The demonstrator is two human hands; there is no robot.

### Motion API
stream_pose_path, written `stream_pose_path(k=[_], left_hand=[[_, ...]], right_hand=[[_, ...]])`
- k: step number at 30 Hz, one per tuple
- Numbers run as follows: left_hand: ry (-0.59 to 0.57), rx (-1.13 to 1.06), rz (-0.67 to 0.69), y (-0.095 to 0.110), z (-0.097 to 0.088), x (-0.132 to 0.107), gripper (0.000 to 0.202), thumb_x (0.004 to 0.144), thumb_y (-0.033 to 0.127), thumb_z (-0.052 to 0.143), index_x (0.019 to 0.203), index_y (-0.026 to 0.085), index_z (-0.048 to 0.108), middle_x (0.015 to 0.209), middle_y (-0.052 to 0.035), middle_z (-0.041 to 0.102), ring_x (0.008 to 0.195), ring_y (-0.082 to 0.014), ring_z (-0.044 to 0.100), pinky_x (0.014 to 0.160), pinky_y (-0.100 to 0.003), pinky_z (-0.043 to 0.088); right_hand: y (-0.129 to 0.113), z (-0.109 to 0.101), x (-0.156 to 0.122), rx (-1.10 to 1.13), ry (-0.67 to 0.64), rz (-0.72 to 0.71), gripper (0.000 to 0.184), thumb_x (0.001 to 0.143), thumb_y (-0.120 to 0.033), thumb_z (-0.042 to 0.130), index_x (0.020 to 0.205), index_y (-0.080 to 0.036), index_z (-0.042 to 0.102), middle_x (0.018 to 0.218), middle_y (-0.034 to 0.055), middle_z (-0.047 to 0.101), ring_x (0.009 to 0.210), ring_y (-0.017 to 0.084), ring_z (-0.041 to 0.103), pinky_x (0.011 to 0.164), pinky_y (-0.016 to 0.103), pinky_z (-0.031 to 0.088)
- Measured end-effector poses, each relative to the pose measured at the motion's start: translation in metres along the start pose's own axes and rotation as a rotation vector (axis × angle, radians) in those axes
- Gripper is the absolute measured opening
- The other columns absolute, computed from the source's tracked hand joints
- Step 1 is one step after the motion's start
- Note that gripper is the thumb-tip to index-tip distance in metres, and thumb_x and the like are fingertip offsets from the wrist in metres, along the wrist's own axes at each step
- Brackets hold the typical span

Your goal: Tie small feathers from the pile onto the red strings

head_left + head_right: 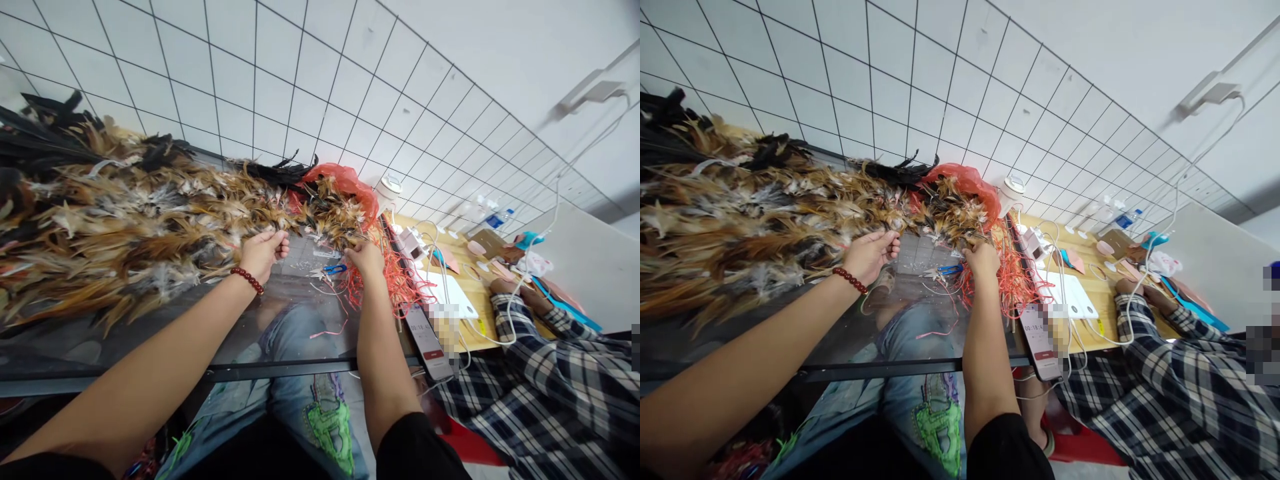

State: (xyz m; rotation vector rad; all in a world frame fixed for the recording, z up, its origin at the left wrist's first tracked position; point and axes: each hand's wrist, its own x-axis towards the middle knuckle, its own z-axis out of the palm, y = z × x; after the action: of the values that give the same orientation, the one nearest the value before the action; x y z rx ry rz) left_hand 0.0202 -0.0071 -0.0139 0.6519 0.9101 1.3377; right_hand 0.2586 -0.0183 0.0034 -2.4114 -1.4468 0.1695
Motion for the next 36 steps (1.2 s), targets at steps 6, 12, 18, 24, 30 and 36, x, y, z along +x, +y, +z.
stream_pose_path(k=[6,12,18,24,30,36], left_hand=[[0.027,-0.065,0.161,0.013,-0.001,0.003,0.01,0.074,0.019,0.069,0.072,0.01,0.065,0.058,-0.0002,0.06,0.047,-0.0063,0.053,0.046,-0.017,0.043],[0.219,-0.057,0.398,0.029,-0.003,0.012,0.012,0.077,0.02,0.064,0.069,0.012,0.063,0.054,0.0021,0.057,0.043,-0.0061,0.051,0.043,-0.017,0.041],[0.286,-0.034,0.422,0.025,-0.01,0.018,0.012,0.076,0.024,0.065,0.072,0.013,0.064,0.054,0.0031,0.058,0.043,-0.0062,0.051,0.043,-0.017,0.041],[0.275,-0.023,0.424,0.021,-0.015,0.021,0.015,0.073,0.028,0.066,0.072,0.013,0.063,0.054,0.0033,0.058,0.042,-0.0073,0.051,0.041,-0.018,0.041],[0.266,-0.038,0.425,0.021,-0.014,0.02,0.017,0.073,0.03,0.066,0.074,0.013,0.063,0.055,0.0035,0.057,0.044,-0.0069,0.052,0.043,-0.018,0.042],[0.253,-0.039,0.388,0.021,-0.011,0.016,0.015,0.073,0.029,0.065,0.075,0.013,0.064,0.055,0.0034,0.057,0.044,-0.0067,0.051,0.043,-0.018,0.041]], right_hand=[[-0.013,-0.008,-0.01,0.019,0.231,-0.132,0.03,0.083,-0.026,0.051,0.109,-0.023,0.066,0.116,0.0099,0.063,0.1,0.022,0.062,0.084,0.034,0.049],[-0.081,-0.001,-0.023,-0.078,-0.049,-0.509,0.02,0.084,-0.03,0.054,0.09,-0.027,0.073,0.095,0.0038,0.072,0.096,0.022,0.065,0.083,0.031,0.047],[-0.138,0.044,-0.017,-0.066,-0.091,-0.479,0.031,0.088,-0.03,0.05,0.116,-0.026,0.062,0.114,0.0075,0.069,0.106,0.022,0.063,0.087,0.033,0.048],[-0.153,0.064,0.004,-0.1,-0.101,-0.384,0.033,0.089,-0.037,0.047,0.112,-0.019,0.064,0.111,0.0147,0.069,0.102,0.026,0.065,0.084,0.036,0.049],[-0.126,0.036,0.014,0.04,0.022,-0.441,0.027,0.087,-0.035,0.05,0.102,-0.027,0.072,0.108,0.0076,0.069,0.099,0.022,0.064,0.082,0.031,0.048],[-0.096,0.006,0.021,0.218,0.104,-0.451,0.027,0.087,-0.038,0.052,0.097,-0.026,0.074,0.09,0.0025,0.074,0.084,0.016,0.064,0.079,0.025,0.045]])
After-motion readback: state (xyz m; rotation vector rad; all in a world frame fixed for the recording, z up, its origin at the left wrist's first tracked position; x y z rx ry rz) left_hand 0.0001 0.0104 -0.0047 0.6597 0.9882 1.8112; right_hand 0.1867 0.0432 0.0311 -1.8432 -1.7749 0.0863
